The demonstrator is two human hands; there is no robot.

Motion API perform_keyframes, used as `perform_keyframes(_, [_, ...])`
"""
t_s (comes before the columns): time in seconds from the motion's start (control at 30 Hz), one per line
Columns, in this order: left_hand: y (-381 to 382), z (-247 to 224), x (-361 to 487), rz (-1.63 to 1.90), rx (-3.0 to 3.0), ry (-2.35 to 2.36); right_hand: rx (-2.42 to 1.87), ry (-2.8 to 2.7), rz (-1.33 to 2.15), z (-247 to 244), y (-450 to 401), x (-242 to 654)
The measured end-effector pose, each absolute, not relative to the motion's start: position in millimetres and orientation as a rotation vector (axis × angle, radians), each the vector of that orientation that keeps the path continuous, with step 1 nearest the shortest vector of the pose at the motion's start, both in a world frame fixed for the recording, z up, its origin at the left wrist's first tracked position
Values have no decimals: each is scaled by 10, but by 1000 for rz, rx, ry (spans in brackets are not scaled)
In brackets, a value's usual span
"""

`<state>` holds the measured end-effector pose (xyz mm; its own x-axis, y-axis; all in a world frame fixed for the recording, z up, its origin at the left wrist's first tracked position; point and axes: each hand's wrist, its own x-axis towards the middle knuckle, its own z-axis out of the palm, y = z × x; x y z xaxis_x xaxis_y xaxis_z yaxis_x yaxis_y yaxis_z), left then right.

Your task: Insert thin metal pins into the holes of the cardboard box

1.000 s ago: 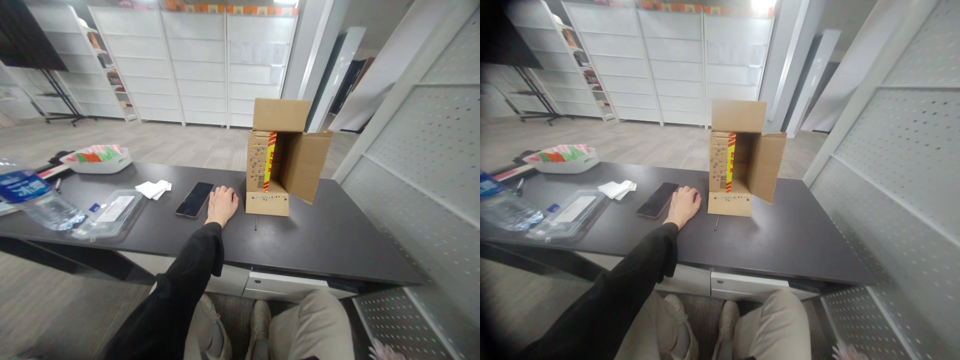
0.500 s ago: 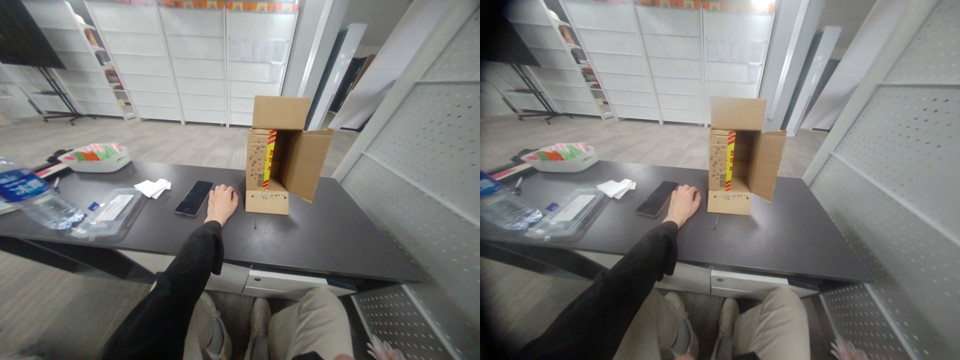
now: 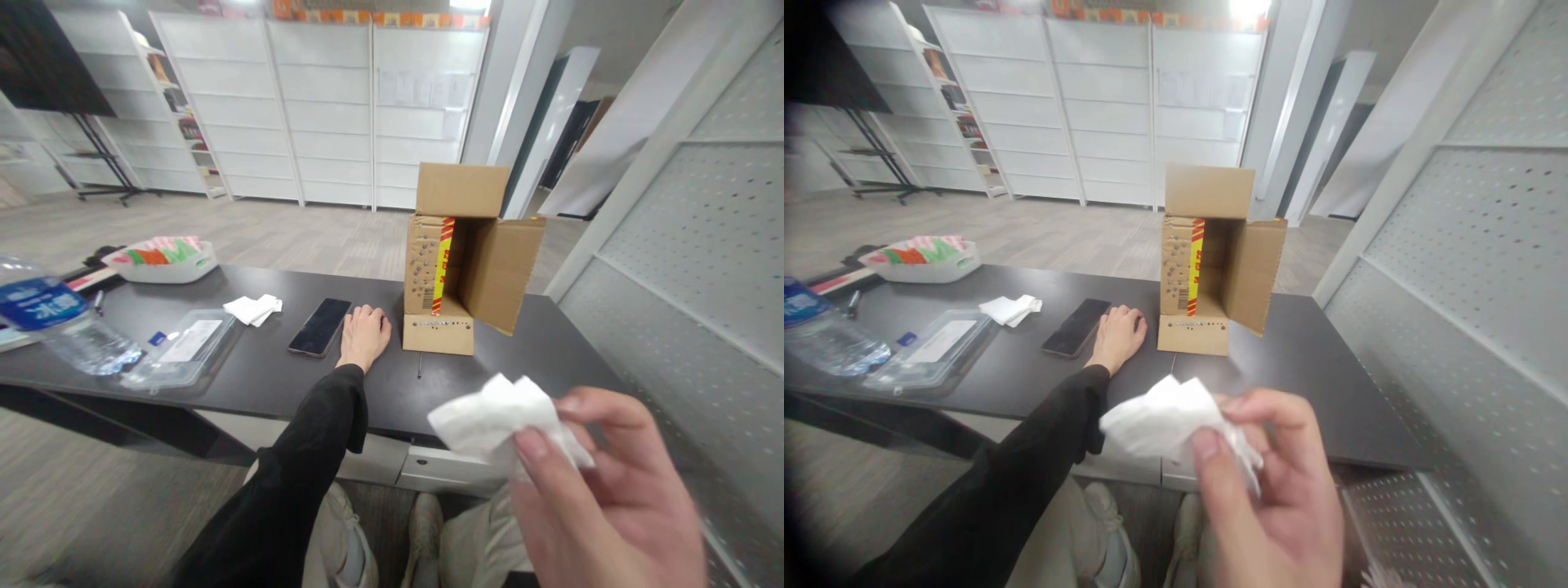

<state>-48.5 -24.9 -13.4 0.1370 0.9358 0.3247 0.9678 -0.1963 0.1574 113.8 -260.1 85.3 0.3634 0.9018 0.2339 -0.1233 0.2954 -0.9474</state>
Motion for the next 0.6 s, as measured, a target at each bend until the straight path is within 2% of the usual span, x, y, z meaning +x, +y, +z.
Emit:
perform_keyframes(0.17, [-241, -152, -493, -562, -2304, -1921, -1275, -955, 430, 405, -1970, 1698])
perform_keyframes(0.4, [-231, -158, -498, -576, -2300, -1894, -1662, -997, 409, -170, -1304, 2784])
perform_keyframes(0.6, [-222, -165, -500, -587, -2308, -1893, -2012, -1284, 60, -367, -1121, 3186])
